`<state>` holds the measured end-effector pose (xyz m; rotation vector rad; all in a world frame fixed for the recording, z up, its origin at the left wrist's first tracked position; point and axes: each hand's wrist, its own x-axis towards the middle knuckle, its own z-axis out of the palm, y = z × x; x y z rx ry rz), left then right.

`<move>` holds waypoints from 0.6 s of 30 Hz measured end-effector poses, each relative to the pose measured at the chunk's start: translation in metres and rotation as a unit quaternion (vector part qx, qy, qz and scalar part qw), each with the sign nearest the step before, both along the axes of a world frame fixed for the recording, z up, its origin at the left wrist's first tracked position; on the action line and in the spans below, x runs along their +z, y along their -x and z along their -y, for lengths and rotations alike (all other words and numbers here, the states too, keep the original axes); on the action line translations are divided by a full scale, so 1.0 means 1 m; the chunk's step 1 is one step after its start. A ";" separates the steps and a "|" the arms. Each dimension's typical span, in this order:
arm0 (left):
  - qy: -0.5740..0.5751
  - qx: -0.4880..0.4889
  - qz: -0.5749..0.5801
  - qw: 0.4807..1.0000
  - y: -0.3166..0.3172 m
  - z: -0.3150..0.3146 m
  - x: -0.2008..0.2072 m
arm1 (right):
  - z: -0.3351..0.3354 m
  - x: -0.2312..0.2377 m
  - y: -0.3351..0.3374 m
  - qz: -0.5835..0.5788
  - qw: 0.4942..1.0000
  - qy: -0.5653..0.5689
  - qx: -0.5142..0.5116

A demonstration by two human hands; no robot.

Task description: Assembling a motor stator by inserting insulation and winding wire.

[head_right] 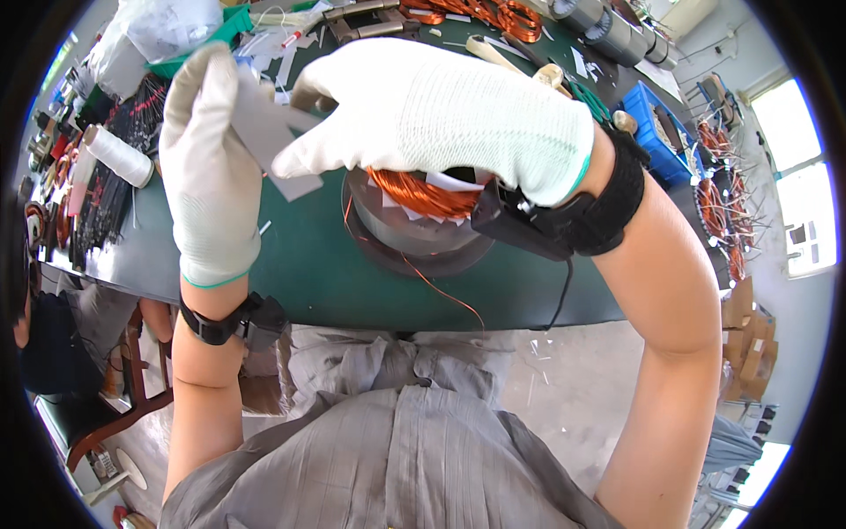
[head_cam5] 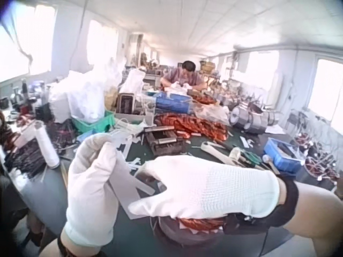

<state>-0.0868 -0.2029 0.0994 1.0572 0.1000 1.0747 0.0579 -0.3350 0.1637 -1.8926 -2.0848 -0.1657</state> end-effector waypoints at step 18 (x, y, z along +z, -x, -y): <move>-0.646 0.301 -0.269 0.647 0.021 0.008 0.025 | -0.011 0.025 -0.002 0.153 0.974 -0.101 0.136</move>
